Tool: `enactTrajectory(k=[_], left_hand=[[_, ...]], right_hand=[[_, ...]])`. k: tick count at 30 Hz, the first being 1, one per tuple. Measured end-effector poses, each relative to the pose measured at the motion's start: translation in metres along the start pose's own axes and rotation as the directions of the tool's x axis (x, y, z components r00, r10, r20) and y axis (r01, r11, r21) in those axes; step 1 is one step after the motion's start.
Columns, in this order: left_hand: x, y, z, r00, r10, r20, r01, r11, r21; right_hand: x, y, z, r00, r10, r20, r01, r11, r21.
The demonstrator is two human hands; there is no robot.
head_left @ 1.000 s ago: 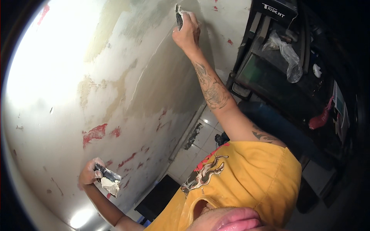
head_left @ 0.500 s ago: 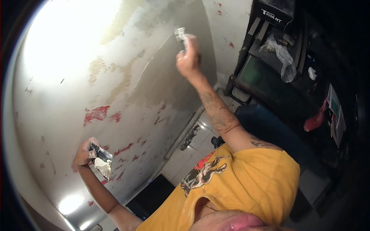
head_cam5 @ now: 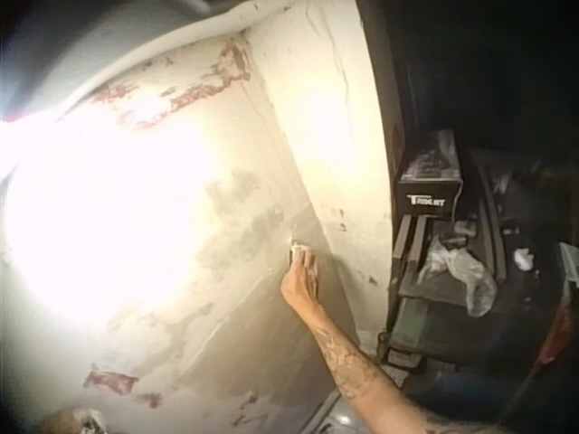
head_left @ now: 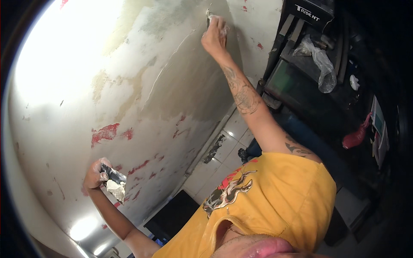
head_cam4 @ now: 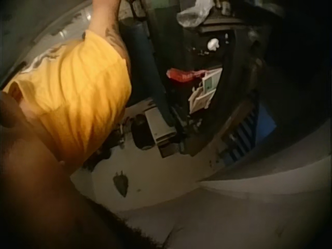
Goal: The person applies plaster to a wall using putty knives, mixes plaster on the floor, and applies the plaster onto the ceiling using the putty knives.
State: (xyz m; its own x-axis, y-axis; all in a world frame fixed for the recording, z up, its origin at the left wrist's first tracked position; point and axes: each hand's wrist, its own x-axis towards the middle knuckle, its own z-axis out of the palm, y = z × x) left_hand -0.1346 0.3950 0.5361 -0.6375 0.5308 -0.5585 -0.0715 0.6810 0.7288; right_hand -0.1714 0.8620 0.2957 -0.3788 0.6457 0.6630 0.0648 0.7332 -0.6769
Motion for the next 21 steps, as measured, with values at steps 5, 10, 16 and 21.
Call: enactTrajectory(k=[5, 10, 16, 21], left_hand=[[0.001, -0.003, 0.001, 0.999, 0.029, -0.019, -0.03, 0.999, -0.024], [-0.001, -0.008, -0.002, 1.0, 0.024, -0.019, -0.025, 0.998, -0.052], [0.002, -0.003, 0.004, 0.998, 0.067, -0.012, -0.068, 0.996, -0.054], [0.002, -0.004, 0.002, 0.999, 0.053, 0.008, -0.051, 0.989, -0.136]], right_hand=[[-0.049, -0.056, 0.0, 0.998, -0.022, 0.057, 0.025, 0.999, -0.043], [-0.078, -0.087, -0.036, 0.978, -0.152, 0.14, 0.107, 0.953, 0.284], [0.03, 0.036, -0.05, 0.973, 0.23, -0.022, -0.225, 0.964, 0.144], [0.062, 0.064, -0.019, 0.995, 0.035, -0.097, -0.03, 0.998, 0.055]])
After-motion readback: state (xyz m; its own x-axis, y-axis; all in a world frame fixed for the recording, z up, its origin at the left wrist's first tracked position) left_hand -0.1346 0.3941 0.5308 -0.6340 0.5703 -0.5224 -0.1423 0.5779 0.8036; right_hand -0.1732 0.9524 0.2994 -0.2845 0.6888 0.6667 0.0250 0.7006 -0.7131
